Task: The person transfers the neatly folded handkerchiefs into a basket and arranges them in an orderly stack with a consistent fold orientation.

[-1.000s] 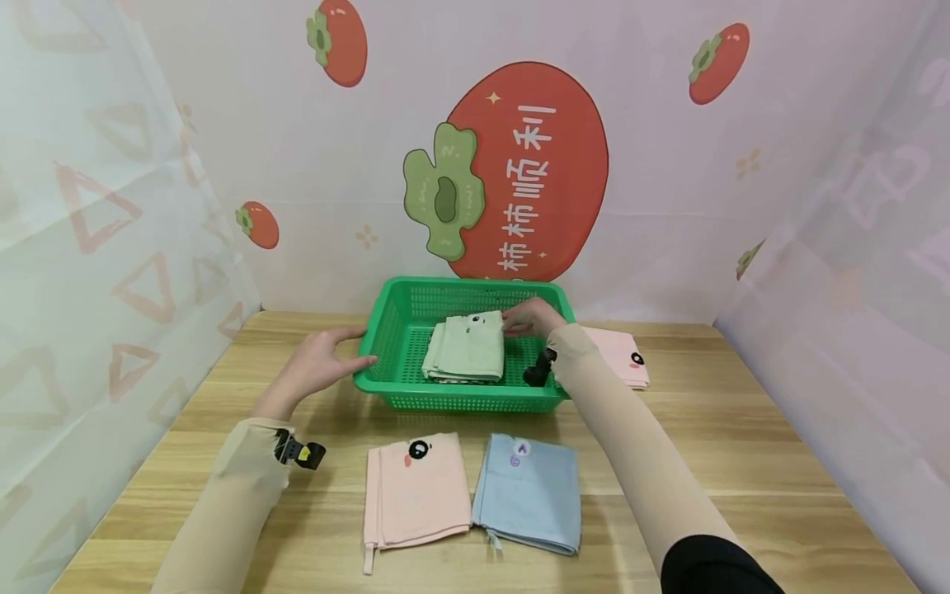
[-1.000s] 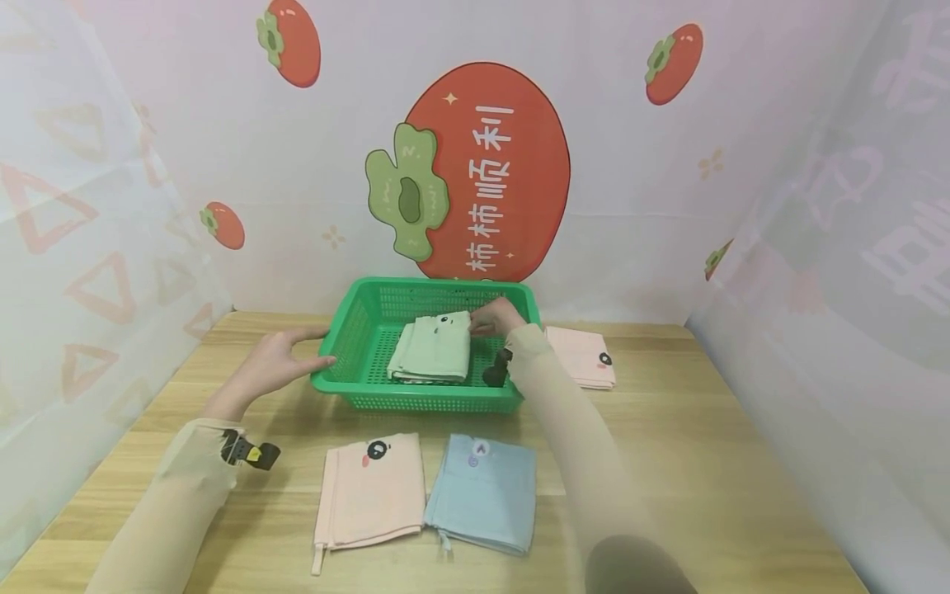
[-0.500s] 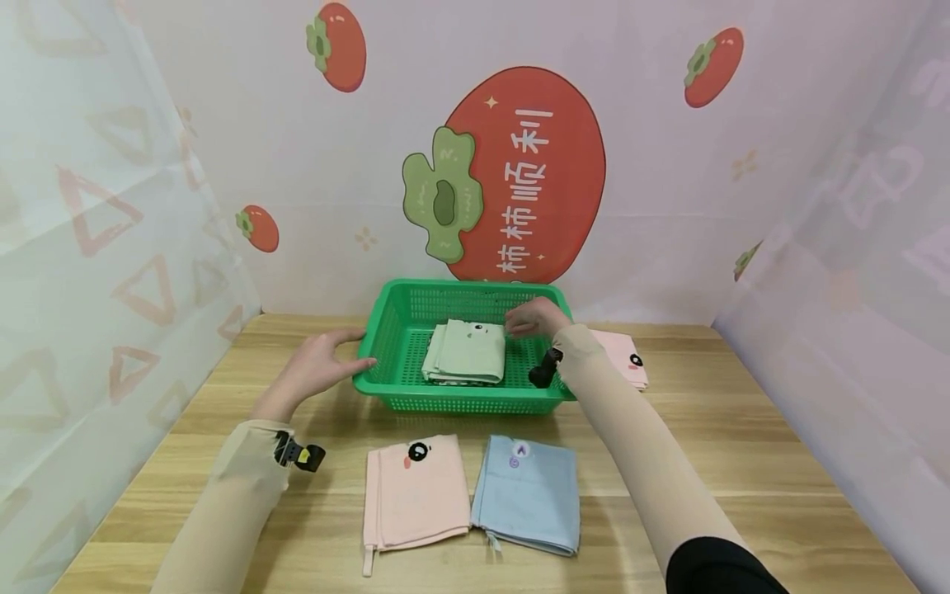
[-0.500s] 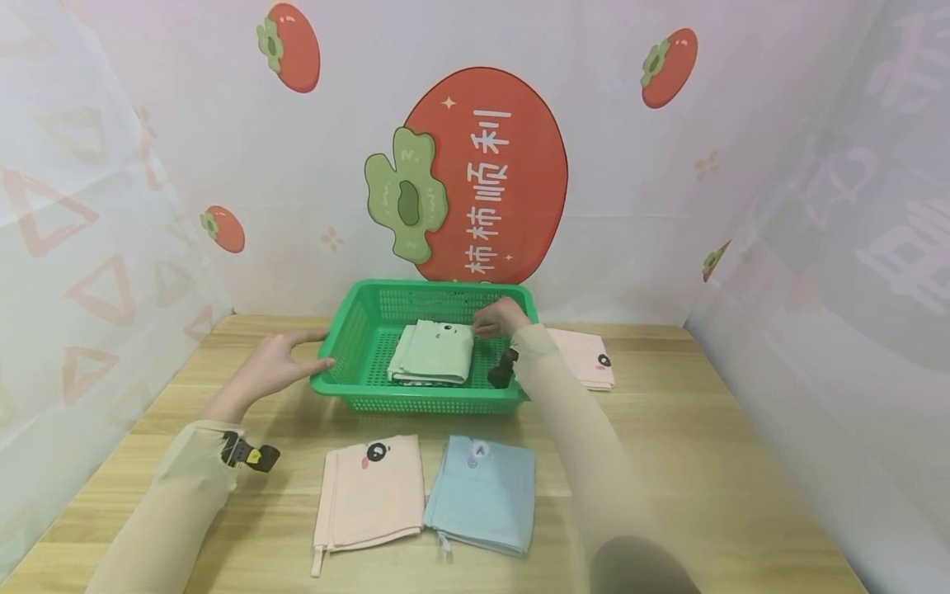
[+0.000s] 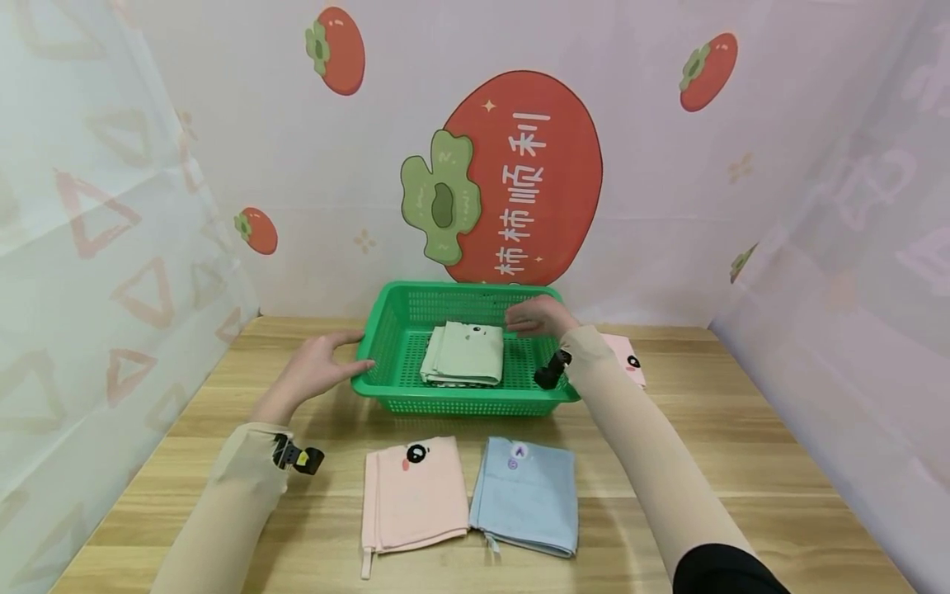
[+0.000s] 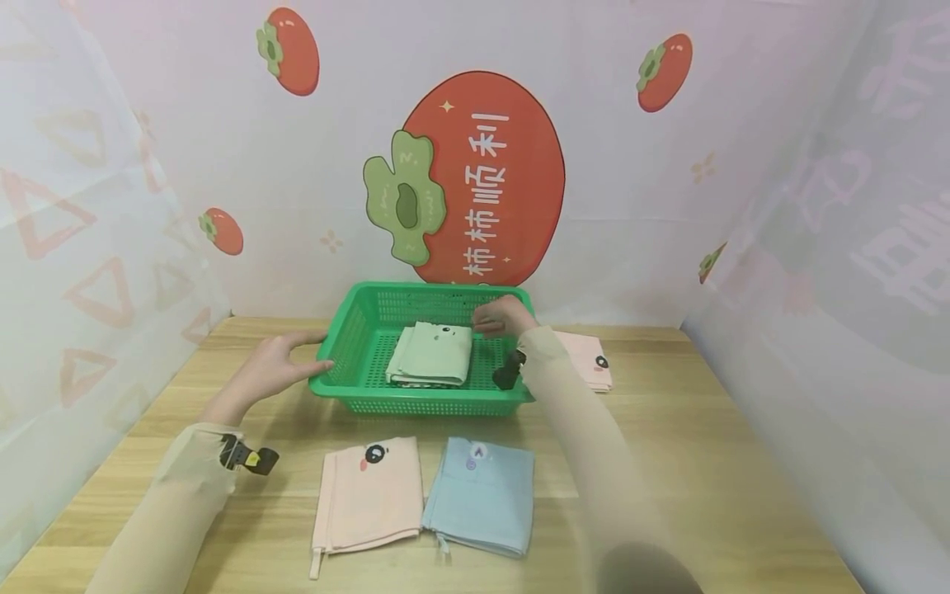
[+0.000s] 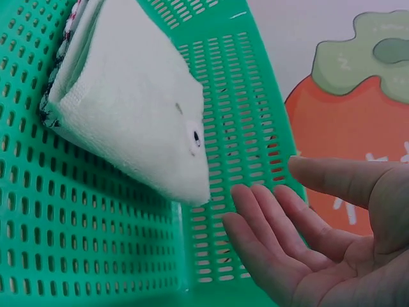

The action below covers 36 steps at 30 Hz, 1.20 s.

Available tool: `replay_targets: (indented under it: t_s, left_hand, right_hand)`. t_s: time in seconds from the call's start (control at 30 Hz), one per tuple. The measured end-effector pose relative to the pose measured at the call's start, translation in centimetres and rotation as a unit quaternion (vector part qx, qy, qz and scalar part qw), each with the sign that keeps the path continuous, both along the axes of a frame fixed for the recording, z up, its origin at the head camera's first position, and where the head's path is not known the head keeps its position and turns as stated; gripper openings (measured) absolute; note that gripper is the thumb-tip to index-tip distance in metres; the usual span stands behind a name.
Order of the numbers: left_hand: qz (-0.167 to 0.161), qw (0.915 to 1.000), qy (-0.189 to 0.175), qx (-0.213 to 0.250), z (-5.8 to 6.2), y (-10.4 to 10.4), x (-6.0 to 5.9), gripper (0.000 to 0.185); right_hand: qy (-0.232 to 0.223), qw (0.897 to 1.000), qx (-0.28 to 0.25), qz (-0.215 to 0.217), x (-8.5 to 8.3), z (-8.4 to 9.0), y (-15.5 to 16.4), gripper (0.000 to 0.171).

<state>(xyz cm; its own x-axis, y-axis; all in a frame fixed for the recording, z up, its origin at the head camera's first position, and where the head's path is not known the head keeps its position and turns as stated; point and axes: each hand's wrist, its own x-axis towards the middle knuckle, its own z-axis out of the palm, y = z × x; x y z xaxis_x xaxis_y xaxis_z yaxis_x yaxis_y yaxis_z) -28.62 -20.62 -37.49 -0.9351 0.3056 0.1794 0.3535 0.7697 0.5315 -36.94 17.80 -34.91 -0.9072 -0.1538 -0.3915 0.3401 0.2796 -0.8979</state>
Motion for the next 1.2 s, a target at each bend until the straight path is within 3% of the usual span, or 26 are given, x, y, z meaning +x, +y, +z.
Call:
replay_targets:
  t_s: [0.27, 0.6, 1.2]
  left_hand:
    - [0.001, 1.0, -0.002, 0.002, -0.2, -0.1, 0.0, 0.073]
    - [-0.001, 1.0, 0.002, 0.001, -0.4, -0.1, -0.1, 0.071]
    - [-0.007, 0.9999, 0.015, 0.001, -0.3, -0.1, -0.1, 0.066]
  right_hand:
    - [0.017, 1.0, 0.016, 0.011, 0.3, 0.7, 0.3, 0.045]
    - [0.078, 0.994, 0.071, 0.021, 1.7, 1.7, 1.1, 0.044]
    - [0.112, 0.991, 0.077, 0.008, 3.6, 3.9, 2.3, 0.04]
